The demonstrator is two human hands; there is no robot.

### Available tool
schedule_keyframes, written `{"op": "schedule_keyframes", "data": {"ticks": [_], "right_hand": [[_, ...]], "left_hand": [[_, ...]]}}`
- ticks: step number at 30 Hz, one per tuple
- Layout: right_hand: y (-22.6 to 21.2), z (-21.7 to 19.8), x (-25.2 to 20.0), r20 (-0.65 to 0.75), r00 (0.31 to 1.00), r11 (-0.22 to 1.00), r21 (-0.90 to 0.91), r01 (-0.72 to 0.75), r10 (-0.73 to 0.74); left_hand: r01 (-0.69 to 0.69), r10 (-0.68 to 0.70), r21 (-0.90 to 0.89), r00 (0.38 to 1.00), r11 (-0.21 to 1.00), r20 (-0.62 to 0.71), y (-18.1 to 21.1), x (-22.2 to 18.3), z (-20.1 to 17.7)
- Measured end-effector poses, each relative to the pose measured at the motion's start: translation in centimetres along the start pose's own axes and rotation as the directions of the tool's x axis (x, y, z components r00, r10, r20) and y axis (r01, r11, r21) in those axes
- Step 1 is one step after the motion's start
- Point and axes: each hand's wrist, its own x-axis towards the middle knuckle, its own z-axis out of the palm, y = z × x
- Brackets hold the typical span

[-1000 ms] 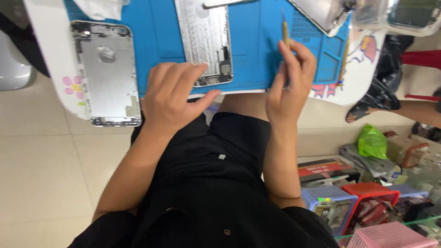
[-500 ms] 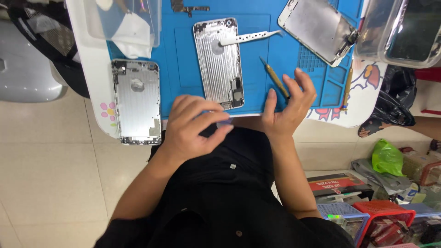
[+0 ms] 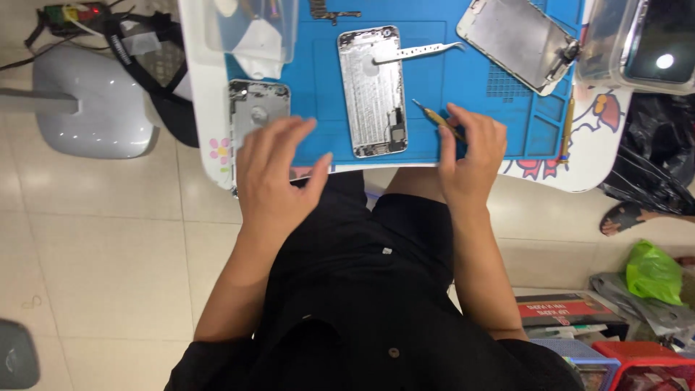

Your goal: Technician disassembles and manipulates internal components of a mobile phone using specialized tools.

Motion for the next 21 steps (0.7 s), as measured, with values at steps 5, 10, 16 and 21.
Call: {"op": "schedule_keyframes", "data": {"ticks": [5, 10, 16, 21], "right_hand": [[0.2, -1.3, -1.6, -0.017, 0.998, 0.983, 0.177, -0.056, 0.06], [-1.0, -3.0, -6.0, 0.031, 0.937, 0.787, 0.534, -0.309, 0.347], [-3.4, -4.6, -10.9, 0.098, 0.931, 0.663, 0.676, -0.322, 0.352], [-2.1, -4.7, -15.1, 0.24, 0.886, 0.604, 0.658, -0.449, 0.398]], "left_hand": [[0.142, -0.091, 0.324, 0.982, 0.935, -0.166, -3.8, -2.1, -1.2], [0.273, -0.246, 0.25, 0.96, 0.929, -0.135, -5.0, -3.0, -1.1], [0.364, -0.361, 0.072, 0.931, 0.929, -0.051, -4.6, -1.2, -2.1], [0.339, -0.338, -0.322, 0.939, 0.884, 0.063, -4.8, -2.4, -1.9]]}}
